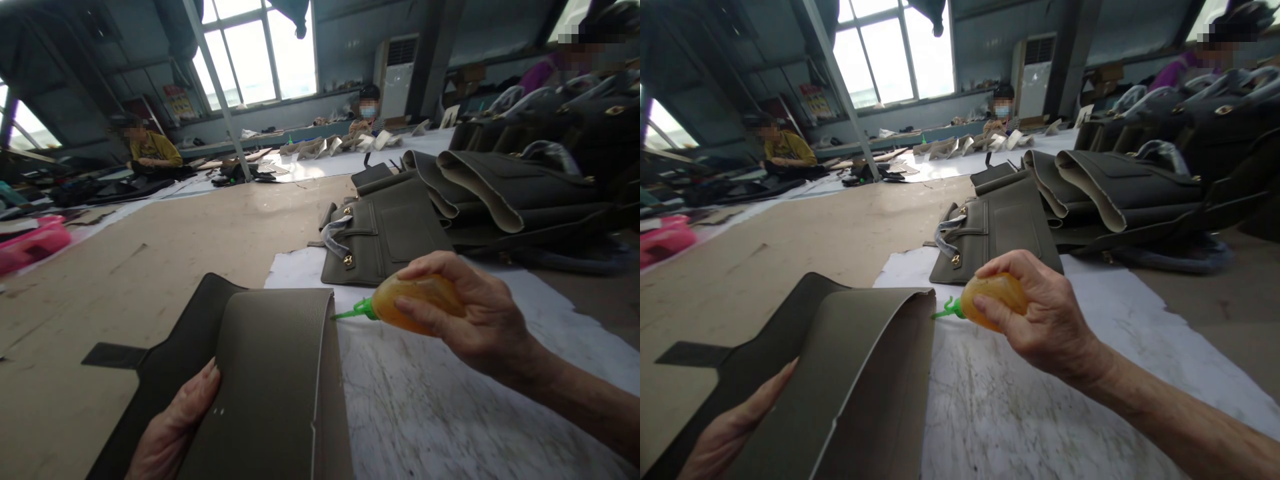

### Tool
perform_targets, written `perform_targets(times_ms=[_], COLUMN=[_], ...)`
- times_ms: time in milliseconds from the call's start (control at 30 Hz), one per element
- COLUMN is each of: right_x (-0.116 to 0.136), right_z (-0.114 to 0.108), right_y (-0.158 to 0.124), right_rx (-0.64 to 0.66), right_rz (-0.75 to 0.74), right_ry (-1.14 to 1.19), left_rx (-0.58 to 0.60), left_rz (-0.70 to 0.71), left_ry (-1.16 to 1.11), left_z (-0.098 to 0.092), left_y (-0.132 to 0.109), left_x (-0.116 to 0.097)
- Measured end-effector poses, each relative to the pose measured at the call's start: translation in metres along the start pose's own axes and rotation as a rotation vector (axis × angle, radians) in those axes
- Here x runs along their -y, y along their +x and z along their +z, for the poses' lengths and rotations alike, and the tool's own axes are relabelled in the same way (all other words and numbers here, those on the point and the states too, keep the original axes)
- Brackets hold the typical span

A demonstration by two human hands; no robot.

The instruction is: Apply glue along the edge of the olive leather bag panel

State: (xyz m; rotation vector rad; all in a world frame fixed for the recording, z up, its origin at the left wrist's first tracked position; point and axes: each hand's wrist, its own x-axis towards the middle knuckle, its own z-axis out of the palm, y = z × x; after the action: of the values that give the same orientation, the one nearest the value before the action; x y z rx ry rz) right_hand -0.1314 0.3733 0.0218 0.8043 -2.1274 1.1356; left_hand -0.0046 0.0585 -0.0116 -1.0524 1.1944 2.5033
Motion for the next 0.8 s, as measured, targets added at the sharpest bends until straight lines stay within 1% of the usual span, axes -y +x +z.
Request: perform_targets(times_ms=[67, 167, 333, 433, 500, 533, 600, 667, 700, 733, 800], right_x=[0.007, 0.018, 0.031, 0.037, 0.04, 0.042, 0.045, 0.048, 0.048, 0.048, 0.045], right_z=[-0.004, -0.012, -0.023, -0.029, -0.034, -0.036, -0.039, -0.039, -0.039, -0.037, -0.032], right_y=[-0.005, -0.014, -0.028, -0.039, -0.049, -0.054, -0.06, -0.061, -0.058, -0.054, -0.044], right_rx=[0.022, 0.062, 0.106, 0.134, 0.135, 0.129, 0.119, 0.115, 0.12, 0.126, 0.123], right_rz=[0.016, 0.058, 0.064, 0.081, 0.099, 0.113, 0.143, 0.147, 0.135, 0.112, 0.064], right_ry=[0.009, 0.028, 0.006, 0.016, -0.001, -0.016, -0.046, -0.063, -0.062, -0.052, -0.03], left_rx=[0.015, 0.035, 0.019, 0.012, -0.016, -0.065, -0.218, -0.333, -0.344, -0.323, -0.246], left_rz=[-0.013, 0.021, 0.056, 0.107, 0.075, 0.051, 0.02, 0.063, 0.087, 0.105, 0.135], left_ry=[0.055, 0.069, 0.088, 0.059, 0.031, 0.011, -0.032, -0.107, -0.134, -0.151, -0.154], left_z=[-0.005, -0.008, -0.003, 0.003, 0.01, 0.015, 0.03, 0.046, 0.052, 0.056, 0.056], left_y=[0.002, 0.002, -0.001, -0.003, -0.005, -0.007, -0.013, -0.019, -0.022, -0.023, -0.023], left_x=[0.002, 0.004, 0.004, 0.005, 0.006, 0.006, 0.006, 0.005, 0.004, 0.004, 0.005])
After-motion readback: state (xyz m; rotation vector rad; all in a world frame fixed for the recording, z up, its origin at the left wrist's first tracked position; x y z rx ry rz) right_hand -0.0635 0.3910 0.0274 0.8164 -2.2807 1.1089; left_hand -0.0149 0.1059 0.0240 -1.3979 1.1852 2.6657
